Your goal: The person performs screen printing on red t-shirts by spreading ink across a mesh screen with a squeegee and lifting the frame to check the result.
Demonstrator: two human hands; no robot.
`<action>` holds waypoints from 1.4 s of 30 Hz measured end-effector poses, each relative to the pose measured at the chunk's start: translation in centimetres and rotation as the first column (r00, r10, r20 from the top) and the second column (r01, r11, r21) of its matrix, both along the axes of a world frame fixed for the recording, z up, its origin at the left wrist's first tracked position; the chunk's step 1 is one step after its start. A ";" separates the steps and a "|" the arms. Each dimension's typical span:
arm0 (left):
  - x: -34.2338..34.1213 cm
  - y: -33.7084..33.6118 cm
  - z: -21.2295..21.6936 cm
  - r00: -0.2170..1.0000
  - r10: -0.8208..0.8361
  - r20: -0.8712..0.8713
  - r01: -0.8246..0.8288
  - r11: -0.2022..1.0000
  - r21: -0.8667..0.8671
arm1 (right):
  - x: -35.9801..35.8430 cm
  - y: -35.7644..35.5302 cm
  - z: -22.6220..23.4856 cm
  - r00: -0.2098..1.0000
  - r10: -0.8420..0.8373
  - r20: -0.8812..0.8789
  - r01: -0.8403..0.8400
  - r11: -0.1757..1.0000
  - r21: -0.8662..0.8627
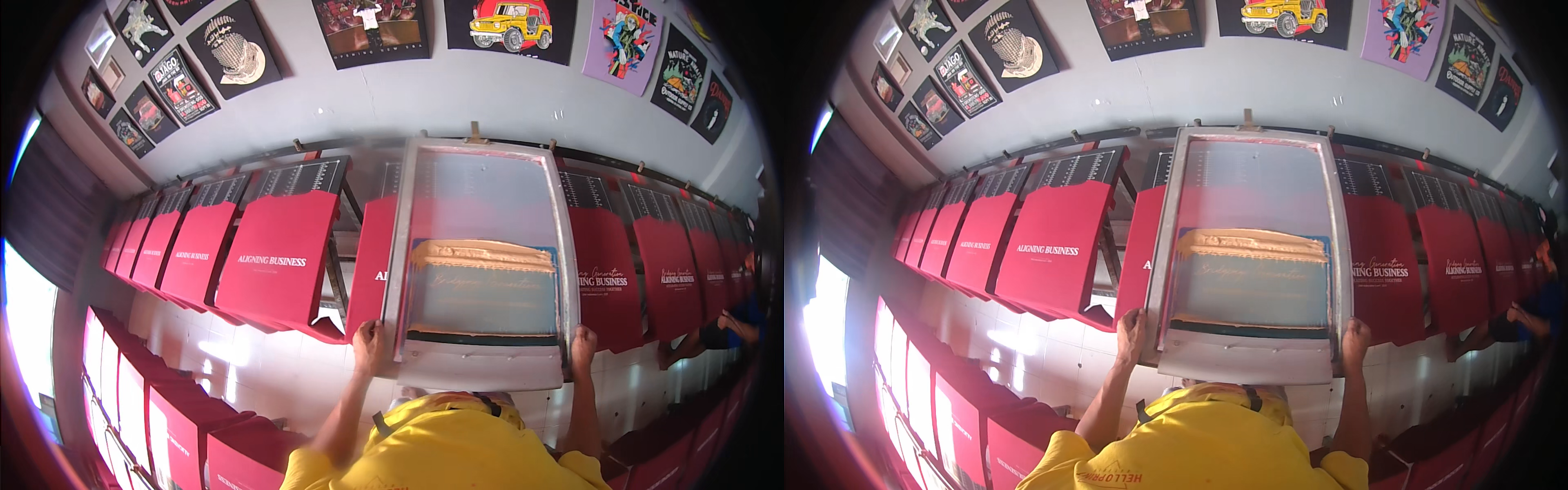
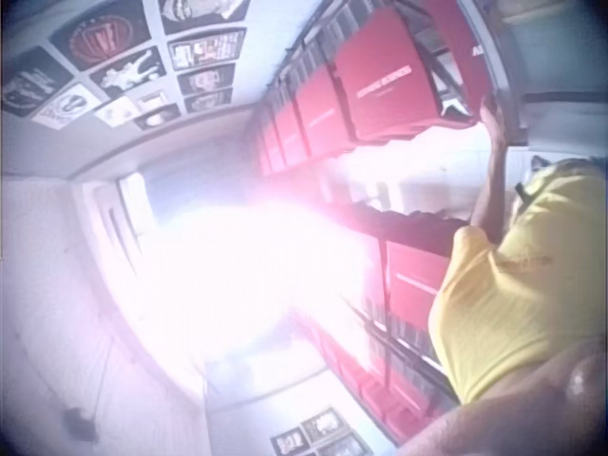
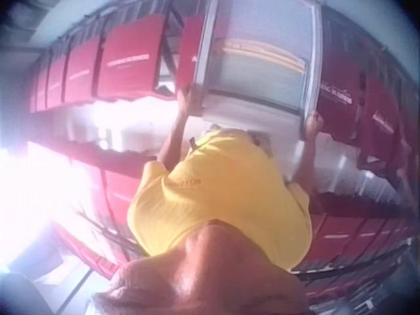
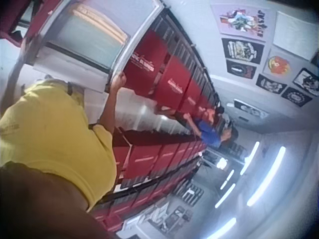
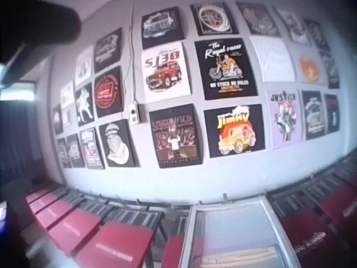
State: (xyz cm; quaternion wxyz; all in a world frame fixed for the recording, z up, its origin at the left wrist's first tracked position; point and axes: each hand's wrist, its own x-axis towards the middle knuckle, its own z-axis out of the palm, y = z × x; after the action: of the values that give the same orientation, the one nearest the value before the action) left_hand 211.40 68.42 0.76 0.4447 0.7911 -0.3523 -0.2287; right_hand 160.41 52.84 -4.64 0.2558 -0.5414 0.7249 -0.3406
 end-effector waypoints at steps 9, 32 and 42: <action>10.4 1.5 -0.6 0.988 -0.027 0.152 0.016 0.997 0.072 | 12.1 1.5 1.4 0.991 0.100 -0.088 -0.109 0.990 -0.094; 14.5 -0.5 -0.4 0.995 -0.097 0.029 0.092 0.985 0.149 | 15.7 -1.1 0.3 0.967 0.117 -0.225 -0.152 0.977 -0.148; 15.6 -1.0 -3.1 0.988 -0.129 0.078 0.124 0.990 0.073 | 17.1 -0.7 -1.3 0.896 0.030 -0.443 -0.101 0.985 -0.138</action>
State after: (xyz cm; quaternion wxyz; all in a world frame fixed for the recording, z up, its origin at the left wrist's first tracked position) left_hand 226.95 67.47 -2.38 0.3870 0.7906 -0.4120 -0.2353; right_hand 177.52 52.19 -5.91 0.0536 -0.6467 0.7162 -0.2569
